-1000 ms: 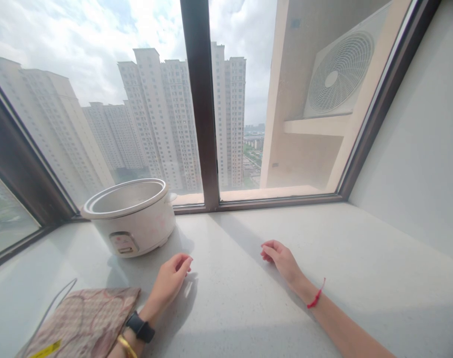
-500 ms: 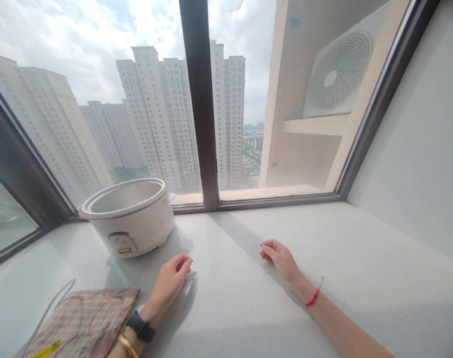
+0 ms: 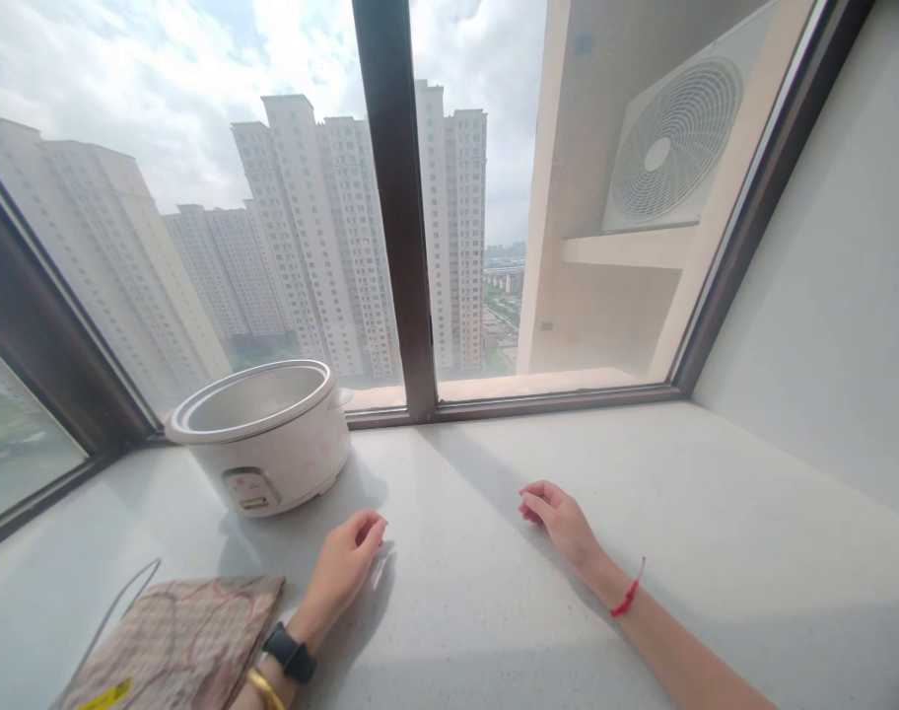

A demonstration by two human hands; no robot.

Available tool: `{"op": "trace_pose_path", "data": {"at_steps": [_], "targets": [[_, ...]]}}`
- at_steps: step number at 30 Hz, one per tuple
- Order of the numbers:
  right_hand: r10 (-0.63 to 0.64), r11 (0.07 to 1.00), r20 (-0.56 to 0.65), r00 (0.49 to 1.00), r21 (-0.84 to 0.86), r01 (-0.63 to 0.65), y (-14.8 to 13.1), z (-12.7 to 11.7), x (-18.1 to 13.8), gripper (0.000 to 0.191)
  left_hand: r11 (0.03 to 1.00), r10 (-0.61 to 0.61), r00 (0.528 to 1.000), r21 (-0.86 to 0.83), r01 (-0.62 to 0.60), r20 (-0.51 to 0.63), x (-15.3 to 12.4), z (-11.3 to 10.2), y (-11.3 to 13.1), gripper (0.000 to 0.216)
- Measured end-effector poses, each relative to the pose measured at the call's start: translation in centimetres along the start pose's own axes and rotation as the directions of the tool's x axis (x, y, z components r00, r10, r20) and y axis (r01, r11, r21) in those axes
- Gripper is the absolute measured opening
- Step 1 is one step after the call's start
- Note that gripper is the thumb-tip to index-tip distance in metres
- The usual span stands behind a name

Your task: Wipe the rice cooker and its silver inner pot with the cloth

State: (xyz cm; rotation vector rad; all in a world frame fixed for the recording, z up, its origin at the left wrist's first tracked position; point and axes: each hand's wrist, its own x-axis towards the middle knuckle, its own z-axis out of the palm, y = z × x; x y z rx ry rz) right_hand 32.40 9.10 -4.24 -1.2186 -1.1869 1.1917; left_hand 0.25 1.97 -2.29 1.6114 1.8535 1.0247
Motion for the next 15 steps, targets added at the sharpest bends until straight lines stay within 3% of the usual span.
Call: {"op": "trace_pose_path", "data": {"at_steps": [15], "targets": [[-0.075, 0.994, 0.010, 0.997, -0.073, 0.076, 1.6, 0.0, 0.3, 0.027, 1.000, 0.016, 1.000, -0.002, -0.016, -0.002, 0.1, 0.0, -0.2, 0.043]]}}
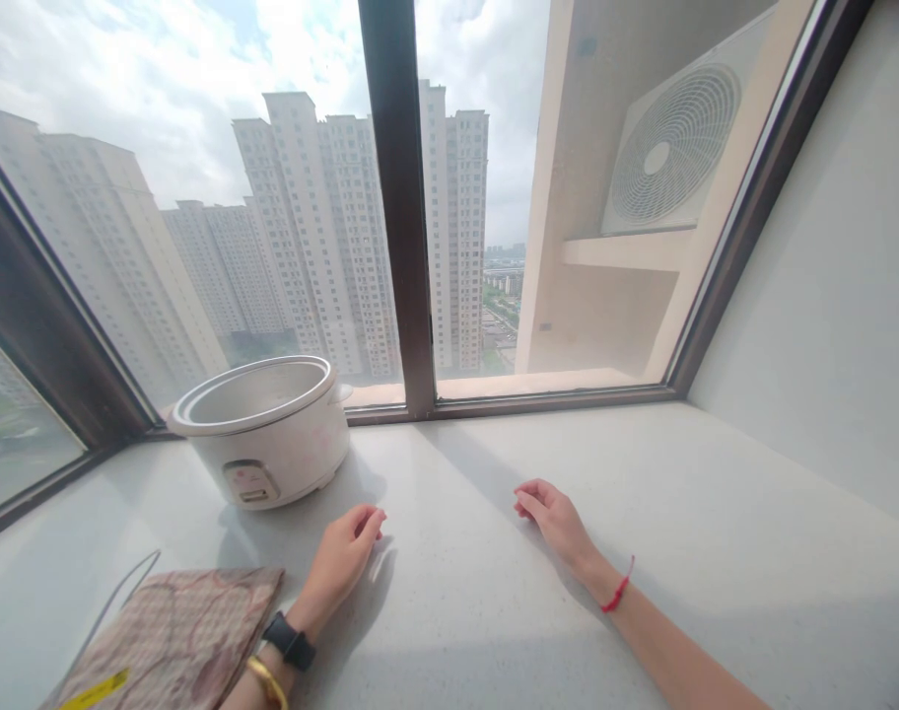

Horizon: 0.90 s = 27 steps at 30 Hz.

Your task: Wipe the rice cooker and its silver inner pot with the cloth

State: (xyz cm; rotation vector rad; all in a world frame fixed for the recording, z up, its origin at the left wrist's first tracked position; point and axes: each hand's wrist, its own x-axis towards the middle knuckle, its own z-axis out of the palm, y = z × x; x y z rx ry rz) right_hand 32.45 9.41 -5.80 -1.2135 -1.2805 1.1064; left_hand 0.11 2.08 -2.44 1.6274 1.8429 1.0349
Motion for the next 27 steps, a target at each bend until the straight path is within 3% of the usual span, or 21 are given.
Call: {"op": "trace_pose_path", "data": {"at_steps": [27], "targets": [[-0.034, 0.995, 0.007, 0.999, -0.091, 0.034, -0.21, 0.56, 0.00, 0.029, 0.999, 0.007, 0.999, 0.039, -0.009, 0.048, -0.24, 0.09, -0.18, 0.043]]}}
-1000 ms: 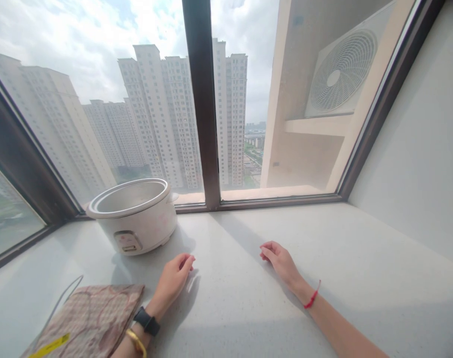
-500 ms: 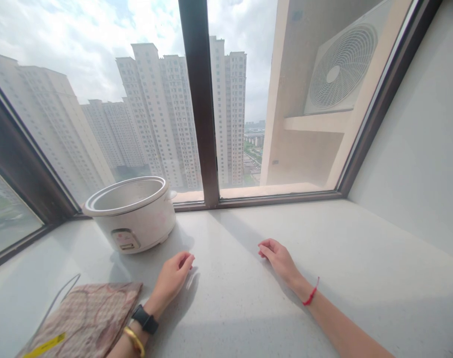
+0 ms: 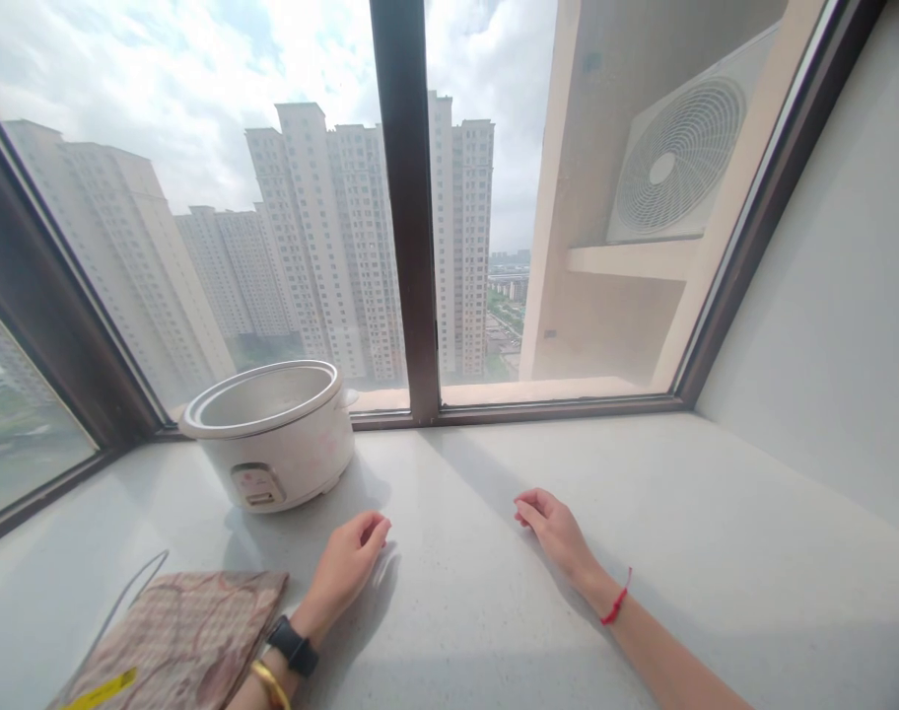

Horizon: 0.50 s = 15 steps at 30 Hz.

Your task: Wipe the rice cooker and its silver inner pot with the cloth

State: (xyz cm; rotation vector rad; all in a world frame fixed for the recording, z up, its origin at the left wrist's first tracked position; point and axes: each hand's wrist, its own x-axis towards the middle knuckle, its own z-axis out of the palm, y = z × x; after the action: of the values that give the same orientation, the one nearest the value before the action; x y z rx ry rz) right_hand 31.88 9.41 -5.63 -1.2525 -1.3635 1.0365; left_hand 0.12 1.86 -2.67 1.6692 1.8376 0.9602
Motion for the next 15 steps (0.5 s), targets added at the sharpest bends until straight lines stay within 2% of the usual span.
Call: {"op": "trace_pose_path", "data": {"at_steps": [5, 8, 11, 15], "targets": [[0.017, 1.000, 0.000, 1.000, -0.007, -0.017, 0.1, -0.3, -0.1, 0.033, 1.000, -0.002, 1.000, 0.021, 0.002, 0.005, 0.3, 0.3, -0.4, 0.042], [0.043, 0.999, -0.004, 0.999, -0.009, -0.043, -0.7, 0.7, 0.0, 0.028, 1.000, -0.003, 1.000, 0.029, 0.003, 0.000, 0.3, 0.5, -0.5, 0.041], [0.073, 0.997, 0.093, 0.993, 0.018, -0.075, -3.2, 3.8, 0.7, 0.019, 0.999, 0.003, 1.000, 0.041, -0.002, -0.014, 0.3, 0.6, -0.5, 0.039], [0.076, 0.988, 0.334, 0.940, 0.103, -0.116, -9.0, 10.9, 3.2, 0.012, 1.000, 0.021, 0.999, 0.023, -0.020, -0.039, 0.3, 0.4, -0.8, 0.036]]}}
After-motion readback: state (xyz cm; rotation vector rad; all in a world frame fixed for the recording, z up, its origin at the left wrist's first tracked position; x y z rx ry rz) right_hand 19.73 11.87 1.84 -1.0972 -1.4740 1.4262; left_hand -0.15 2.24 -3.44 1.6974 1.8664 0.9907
